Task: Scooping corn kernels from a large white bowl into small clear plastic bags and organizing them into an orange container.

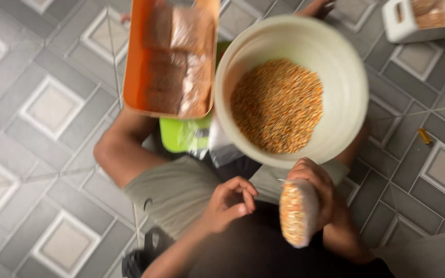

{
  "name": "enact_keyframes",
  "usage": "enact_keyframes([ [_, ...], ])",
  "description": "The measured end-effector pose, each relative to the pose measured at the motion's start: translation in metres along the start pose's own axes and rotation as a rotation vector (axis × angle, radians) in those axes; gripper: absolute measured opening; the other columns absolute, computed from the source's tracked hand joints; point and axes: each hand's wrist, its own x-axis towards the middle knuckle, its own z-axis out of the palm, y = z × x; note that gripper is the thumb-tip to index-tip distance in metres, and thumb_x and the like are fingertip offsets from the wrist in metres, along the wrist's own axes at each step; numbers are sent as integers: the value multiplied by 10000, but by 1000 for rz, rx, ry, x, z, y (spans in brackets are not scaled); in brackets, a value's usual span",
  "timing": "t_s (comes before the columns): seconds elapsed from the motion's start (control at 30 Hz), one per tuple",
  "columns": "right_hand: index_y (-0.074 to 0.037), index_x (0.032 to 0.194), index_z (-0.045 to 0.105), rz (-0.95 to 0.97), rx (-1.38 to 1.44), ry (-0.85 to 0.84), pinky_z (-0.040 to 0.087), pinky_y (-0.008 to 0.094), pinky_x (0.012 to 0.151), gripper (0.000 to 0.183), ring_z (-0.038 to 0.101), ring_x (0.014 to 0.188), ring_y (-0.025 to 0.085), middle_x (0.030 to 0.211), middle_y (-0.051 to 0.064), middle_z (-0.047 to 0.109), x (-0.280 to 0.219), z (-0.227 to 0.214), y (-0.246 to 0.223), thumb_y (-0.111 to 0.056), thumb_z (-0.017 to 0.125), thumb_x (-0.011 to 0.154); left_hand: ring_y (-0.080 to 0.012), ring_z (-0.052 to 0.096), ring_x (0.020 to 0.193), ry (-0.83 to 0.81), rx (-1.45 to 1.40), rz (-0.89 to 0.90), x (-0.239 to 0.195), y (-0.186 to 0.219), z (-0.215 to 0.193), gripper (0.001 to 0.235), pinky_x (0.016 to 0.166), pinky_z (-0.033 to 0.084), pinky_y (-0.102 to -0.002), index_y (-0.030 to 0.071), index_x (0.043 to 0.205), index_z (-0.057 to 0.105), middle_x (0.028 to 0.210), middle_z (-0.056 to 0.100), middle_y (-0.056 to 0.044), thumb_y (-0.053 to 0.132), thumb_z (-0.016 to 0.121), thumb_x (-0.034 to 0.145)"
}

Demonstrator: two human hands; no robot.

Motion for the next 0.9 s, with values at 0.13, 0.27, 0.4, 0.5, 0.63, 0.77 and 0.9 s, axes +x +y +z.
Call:
enact_keyframes([
  [0.13, -65, 1028, 607, -212, -521, -175, 435, 428, 750, 868, 616, 784, 267, 899, 82, 646, -5, -14, 24, -826, 738, 630, -253, 630, 1099, 175, 193, -106, 24, 36, 38, 981, 909, 572, -393, 14, 1437, 407, 1328, 564, -148, 706, 745, 830],
  [0.27, -77, 1006, 622, -258, -791, -277, 390, 420, 751, 859, 576, 841, 259, 932, 73, 619, -4, -17, 32, -896, 651, 746, -465, 347, 1514, 170, 1241, 319, 44, 42, 59, 882, 1238, 297, -647, 93, 1496, 399, 1606, 339, -245, 639, 689, 866],
  [0.4, -12, 950, 645, -278, -854, -335, 411, 458, 756, 677, 559, 866, 294, 950, 114, 618, -4, -21, 25, -681, 689, 863, -436, 330, 1485, -186, 1671, 90, 51, 31, 71, 1287, 1162, 255, -625, 16, 1581, 295, 1615, 368, -230, 635, 902, 629],
  [0.5, -49, 878, 623, -292, -919, -422, 387, 445, 700, 625, 513, 809, 276, 849, 89, 578, 7, -22, 24, -645, 761, 751, -357, 518, 1325, -50, 1892, 136, 56, 17, 71, 892, 1104, 337, -611, 1, 1580, 310, 1520, 501, -206, 349, 616, 817],
  [0.63, -45, 941, 638, -301, -888, -530, 424, 446, 808, 672, 553, 821, 272, 864, 88, 624, 18, -20, 12, -640, 783, 665, -330, 579, 1005, -2, 1825, 31, 55, 16, 73, 1247, 910, 403, -536, -61, 1522, 358, 1129, 626, -130, 559, 856, 561],
  [0.77, -41, 988, 655, -373, -933, -574, 414, 424, 749, 691, 546, 814, 250, 883, 66, 632, 26, -19, -4, -613, 824, 638, -312, 561, 888, 29, 1807, -46, 46, 32, 77, 1372, 714, 420, -454, -55, 1517, 360, 1050, 610, -85, 619, 974, 492],
  [0.9, -36, 1202, 630, -444, -1014, -609, 415, 420, 783, 929, 555, 901, 248, 953, 30, 618, 42, -21, -25, -619, 832, 508, -317, 527, 814, 123, 1785, 51, 42, 55, 79, 1182, 670, 375, -469, -63, 1493, 417, 958, 581, -87, 586, 800, 582],
])
